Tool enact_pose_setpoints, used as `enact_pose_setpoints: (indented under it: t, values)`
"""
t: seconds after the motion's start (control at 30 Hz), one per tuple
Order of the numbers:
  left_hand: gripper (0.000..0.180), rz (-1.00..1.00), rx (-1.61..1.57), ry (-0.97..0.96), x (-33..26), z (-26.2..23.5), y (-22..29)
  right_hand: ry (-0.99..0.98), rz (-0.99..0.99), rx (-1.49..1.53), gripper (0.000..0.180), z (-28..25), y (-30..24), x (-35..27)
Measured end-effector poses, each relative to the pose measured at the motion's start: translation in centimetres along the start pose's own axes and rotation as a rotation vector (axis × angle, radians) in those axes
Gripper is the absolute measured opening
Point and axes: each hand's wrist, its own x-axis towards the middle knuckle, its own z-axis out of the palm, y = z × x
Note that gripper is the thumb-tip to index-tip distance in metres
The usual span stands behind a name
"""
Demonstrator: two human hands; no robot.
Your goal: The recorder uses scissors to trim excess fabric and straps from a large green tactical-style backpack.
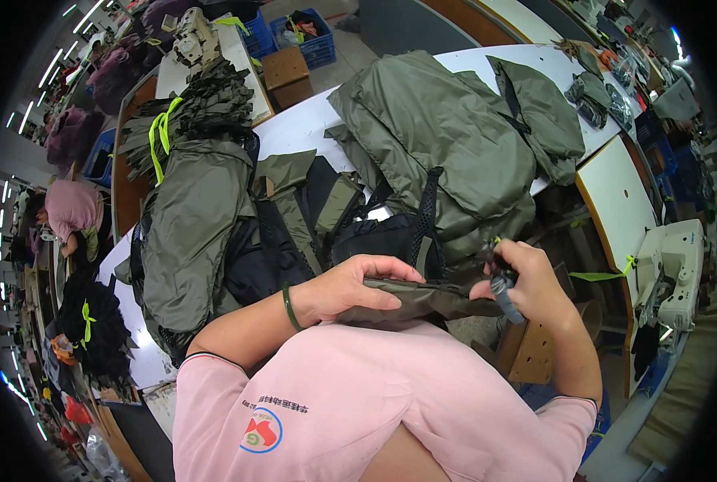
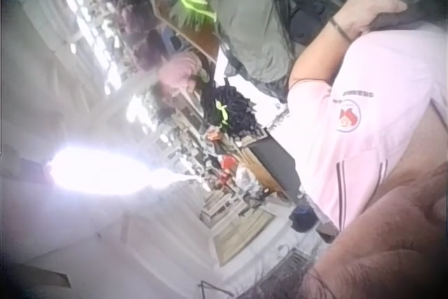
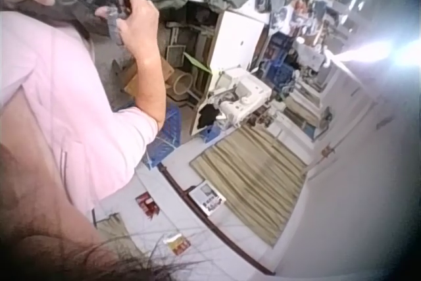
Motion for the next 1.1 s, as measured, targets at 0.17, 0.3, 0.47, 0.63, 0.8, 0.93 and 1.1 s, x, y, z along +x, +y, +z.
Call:
enact_pose_setpoints:
  t: [0.17, 0.3, 0.47, 0.63, 0.8, 0.93, 1.1]
  values:
    - [0.030, 0.079, 0.071, 0.010, 0.8, 0.2, -0.3, -0.076, -0.016, 0.527, 0.034, 3.3, -1.9, 1.9]
    - [0.029, 0.140, 0.197, 0.042, 0.4, -0.5, -0.5, -0.136, -0.008, 0.541, 0.026, 4.6, -2.1, 2.5]
    - [0.031, 0.171, 0.142, 0.152, -0.5, -1.7, -0.9, -0.038, 0.125, 0.838, 0.025, 5.7, -0.7, 2.2]
    - [0.029, 0.345, 0.274, 0.209, -0.7, -2.4, -1.9, 0.110, 0.183, 0.919, 0.027, 4.3, 0.1, 2.5]
    - [0.033, 0.851, 0.977, 0.272, -1.5, -2.8, -1.5, 0.015, 0.062, 0.374, 0.034, 2.7, -0.3, 2.0]
    - [0.033, 1.048, 1.220, 0.217, -1.9, -3.2, -1.1, 0.054, -0.273, -0.119, 0.048, 2.0, 0.4, 1.7]
    - [0.031, 1.099, 1.189, 0.154, -1.8, -2.8, -0.8, 0.063, -0.418, -0.362, 0.041, 0.8, 0.0, 1.8]
